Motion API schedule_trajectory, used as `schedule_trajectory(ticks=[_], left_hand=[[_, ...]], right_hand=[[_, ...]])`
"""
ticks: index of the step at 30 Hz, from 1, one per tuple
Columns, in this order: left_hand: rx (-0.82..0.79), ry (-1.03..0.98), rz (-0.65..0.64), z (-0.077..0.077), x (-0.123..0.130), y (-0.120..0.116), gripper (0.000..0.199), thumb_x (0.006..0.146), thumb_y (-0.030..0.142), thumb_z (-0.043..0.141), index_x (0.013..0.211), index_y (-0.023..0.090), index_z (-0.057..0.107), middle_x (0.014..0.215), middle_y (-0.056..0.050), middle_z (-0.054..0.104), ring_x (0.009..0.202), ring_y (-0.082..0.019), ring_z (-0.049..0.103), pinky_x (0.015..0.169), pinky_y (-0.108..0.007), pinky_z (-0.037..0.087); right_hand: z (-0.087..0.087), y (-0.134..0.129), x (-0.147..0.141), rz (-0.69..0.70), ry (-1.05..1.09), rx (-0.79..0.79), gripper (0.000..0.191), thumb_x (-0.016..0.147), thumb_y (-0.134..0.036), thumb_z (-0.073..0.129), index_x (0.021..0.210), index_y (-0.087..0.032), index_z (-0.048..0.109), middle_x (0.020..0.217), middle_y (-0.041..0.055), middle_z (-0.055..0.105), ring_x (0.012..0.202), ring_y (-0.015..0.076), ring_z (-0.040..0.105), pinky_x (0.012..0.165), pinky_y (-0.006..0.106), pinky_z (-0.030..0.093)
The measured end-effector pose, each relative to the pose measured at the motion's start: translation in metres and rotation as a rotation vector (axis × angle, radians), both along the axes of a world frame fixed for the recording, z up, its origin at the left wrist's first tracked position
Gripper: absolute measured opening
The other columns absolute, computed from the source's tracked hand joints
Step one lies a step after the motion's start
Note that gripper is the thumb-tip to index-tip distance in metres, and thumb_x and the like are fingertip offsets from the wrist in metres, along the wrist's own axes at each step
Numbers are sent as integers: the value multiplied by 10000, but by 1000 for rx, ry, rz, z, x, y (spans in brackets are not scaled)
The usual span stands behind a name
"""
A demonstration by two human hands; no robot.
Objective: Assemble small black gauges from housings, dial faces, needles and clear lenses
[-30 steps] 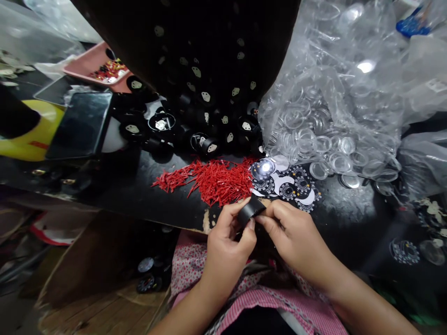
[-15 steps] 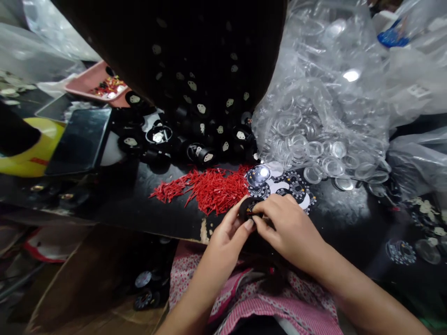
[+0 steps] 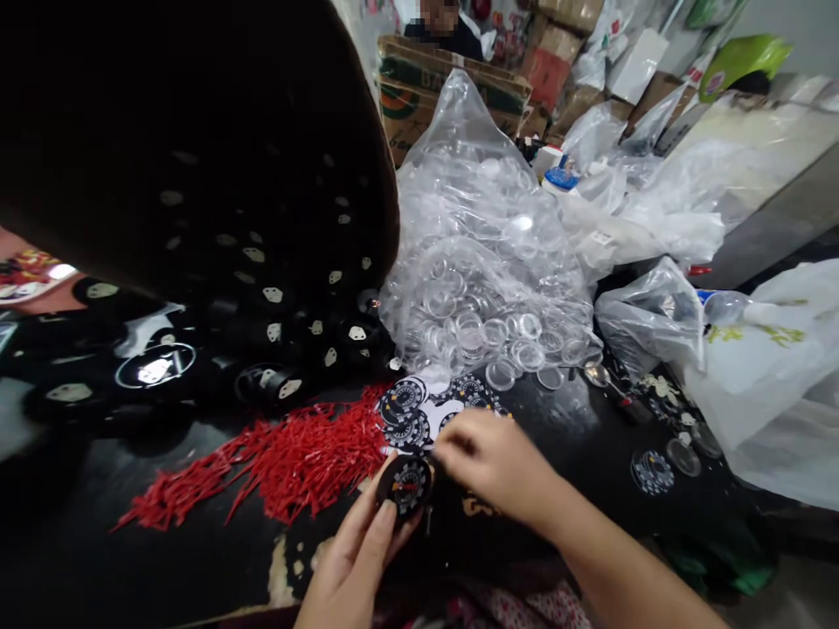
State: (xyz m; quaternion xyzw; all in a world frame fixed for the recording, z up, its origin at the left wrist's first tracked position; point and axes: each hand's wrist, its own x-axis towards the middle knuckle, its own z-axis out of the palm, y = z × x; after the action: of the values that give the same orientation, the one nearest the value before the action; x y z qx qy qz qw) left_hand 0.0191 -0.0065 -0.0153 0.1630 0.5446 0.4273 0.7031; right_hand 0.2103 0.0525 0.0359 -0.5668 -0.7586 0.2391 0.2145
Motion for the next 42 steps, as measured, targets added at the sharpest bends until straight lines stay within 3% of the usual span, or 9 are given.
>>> schedule_trajectory(ticks=[3, 9, 12, 17, 22, 26, 32, 38, 42], left_hand=[[-63, 5, 9, 5, 5, 1, 599, 747, 517, 774, 1292, 337, 603, 1444, -45, 553, 1160, -304, 648, 1079, -446, 466], [23, -250, 35, 10, 23, 6, 355, 827, 452, 720, 1117, 248, 706, 1246, -67, 696, 1104, -280, 676, 961, -421, 564], [-9, -371, 12, 13, 25, 9, 263, 891, 423, 652, 1054, 231, 726, 1092, -70, 750, 1006, -248, 710, 922, -381, 567], [-28, -439, 75, 18, 21, 16, 237, 908, 417, 633, 1012, 224, 724, 1053, -60, 754, 971, -211, 709, 877, -319, 564], [141, -260, 35, 16, 17, 15, 272, 907, 366, 645, 1130, 216, 684, 1214, -71, 702, 1116, -240, 658, 909, -325, 563], [337, -33, -107, 8, 16, 7, 384, 887, 320, 671, 1264, 256, 627, 1341, -40, 637, 1256, -235, 576, 1012, -331, 517], [565, 220, -272, 3, 13, -3, 385, 935, 306, 602, 1319, 306, 578, 1406, -3, 587, 1344, -189, 490, 1137, -303, 376], [522, 369, -302, 10, -8, -12, 384, 932, 331, 593, 1315, 327, 589, 1365, -11, 624, 1288, -209, 550, 1102, -323, 420], [340, 587, -167, -2, -73, -56, 366, 907, 392, 598, 1262, 317, 641, 1320, -36, 655, 1233, -276, 596, 1017, -378, 505]], right_hand=[[-11, 25, 47, -343, -261, 170, 141, 896, -247, 602, 988, -166, 672, 983, 100, 667, 876, 228, 634, 805, 381, 476], [-15, 42, 81, -374, -293, 244, 151, 875, -171, 565, 954, -117, 681, 944, 137, 680, 894, 278, 645, 855, 462, 479], [-8, 20, 52, -276, -118, 333, 203, 933, -223, 555, 1088, -149, 663, 1068, 115, 699, 931, 231, 656, 914, 430, 486], [-6, -22, -7, 190, 44, 336, 230, 959, -199, 557, 1164, -195, 661, 1235, 88, 680, 1117, 225, 614, 959, 419, 461], [-7, -26, -20, 234, 89, 291, 208, 936, -201, 586, 1117, -257, 673, 1221, 29, 692, 1211, 270, 529, 1028, 495, 343], [-1, -14, -23, 37, 203, 144, 166, 986, -298, 511, 937, -220, 648, 902, 27, 678, 912, 200, 577, 833, 370, 404], [-7, -14, -41, 8, 87, 128, 400, 1033, -321, 297, 665, -210, 405, 633, -11, 466, 631, 156, 425, 691, 338, 309], [-7, -17, -53, 85, 217, 40, 387, 1028, -343, 337, 692, -210, 474, 668, 2, 522, 689, 165, 479, 723, 321, 345], [-1, -14, -47, 203, 359, -276, 254, 1002, -394, 446, 930, -240, 634, 895, 10, 668, 841, 169, 598, 766, 303, 401]])
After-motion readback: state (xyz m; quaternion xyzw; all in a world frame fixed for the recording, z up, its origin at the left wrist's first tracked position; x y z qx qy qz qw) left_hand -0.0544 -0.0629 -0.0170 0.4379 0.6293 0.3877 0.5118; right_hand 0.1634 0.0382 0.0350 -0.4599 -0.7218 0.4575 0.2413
